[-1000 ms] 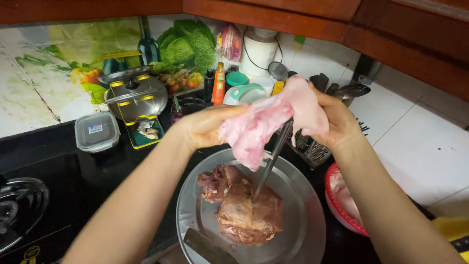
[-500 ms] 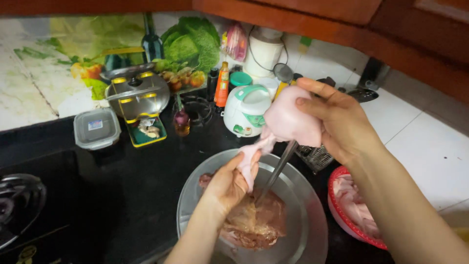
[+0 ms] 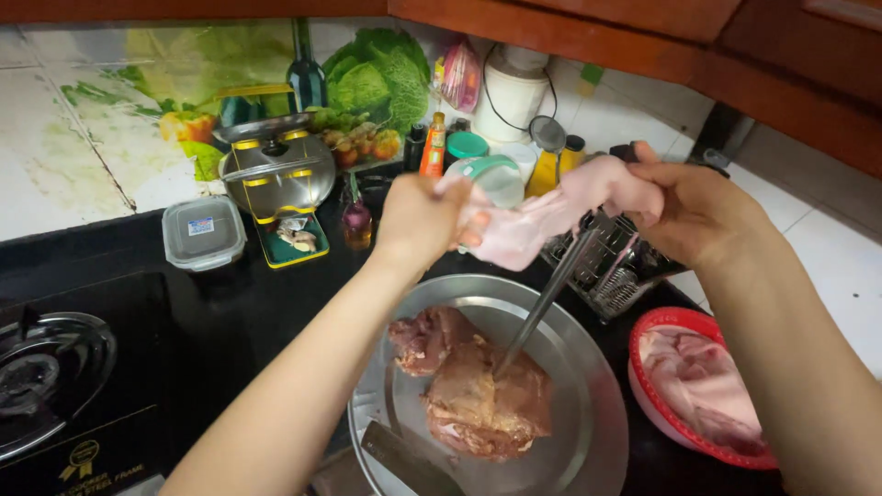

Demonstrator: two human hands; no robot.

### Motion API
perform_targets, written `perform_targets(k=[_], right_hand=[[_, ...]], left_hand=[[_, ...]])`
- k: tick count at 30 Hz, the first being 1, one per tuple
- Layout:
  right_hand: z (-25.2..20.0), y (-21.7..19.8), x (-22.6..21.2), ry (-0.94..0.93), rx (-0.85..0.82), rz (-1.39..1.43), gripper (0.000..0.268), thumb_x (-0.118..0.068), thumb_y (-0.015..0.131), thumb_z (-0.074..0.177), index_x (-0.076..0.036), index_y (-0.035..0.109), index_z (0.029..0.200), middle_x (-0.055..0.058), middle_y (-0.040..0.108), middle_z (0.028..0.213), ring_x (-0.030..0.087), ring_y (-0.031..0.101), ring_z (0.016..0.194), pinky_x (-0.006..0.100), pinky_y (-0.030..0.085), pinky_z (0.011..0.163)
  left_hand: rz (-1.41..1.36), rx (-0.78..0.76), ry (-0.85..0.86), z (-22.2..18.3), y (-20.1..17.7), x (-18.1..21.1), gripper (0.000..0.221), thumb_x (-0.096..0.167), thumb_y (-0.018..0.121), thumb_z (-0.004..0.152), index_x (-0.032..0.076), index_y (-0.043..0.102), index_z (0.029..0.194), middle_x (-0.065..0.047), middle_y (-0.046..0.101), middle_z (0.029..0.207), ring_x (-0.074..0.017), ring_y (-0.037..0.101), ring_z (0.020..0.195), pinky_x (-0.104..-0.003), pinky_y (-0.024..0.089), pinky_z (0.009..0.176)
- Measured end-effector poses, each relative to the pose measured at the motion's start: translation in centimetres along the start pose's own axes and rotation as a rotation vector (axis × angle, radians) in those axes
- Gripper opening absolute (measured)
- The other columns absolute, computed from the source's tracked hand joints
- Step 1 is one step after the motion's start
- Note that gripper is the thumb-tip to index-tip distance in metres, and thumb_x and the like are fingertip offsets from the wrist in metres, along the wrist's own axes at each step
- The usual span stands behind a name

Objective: Transferring raw meat from a metal plate to a red bowl using hands and a metal tool

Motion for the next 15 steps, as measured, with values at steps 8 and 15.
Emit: perform_targets(k=[8,15], right_hand=[[2.8,-6.7,4.4,0.295,0.070,0.313,0.038,-0.008,0.055,0.105,-0.009,0.066,0.141,0.032,0.062,0.156,0.031,0.072,0.131,0.034,0.066,0.106],[6.1,-16.1,15.6,0.531,0.151,0.371,0.025,0.004,0.059,0.095,-0.018,0.067,0.102,0.013,0.075,0.109,0.021,0.079,0.097,0.026,0.070,0.083]], left_hand=[[0.015,-0.013,-0.229,6.8,5.4,-5.0,0.021,0.018,0.057,0.106,-0.001,0.066,0.102,-0.014,0.080,0.078,-0.0177,0.073,0.052,-0.022,0.037,0.034],[-0.102,-0.012,-0.412,4.9,7.3,-17.0,0.020,0.011,0.061,0.093,-0.007,0.067,0.098,-0.021,0.079,0.083,-0.0257,0.077,0.061,-0.024,0.051,0.041]])
Point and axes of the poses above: each hand's wrist, its own z-axis towards the middle knuckle, its own y-axis out of the palm, x = y × z, the point moved 6 cm from there along z, towards the middle knuckle
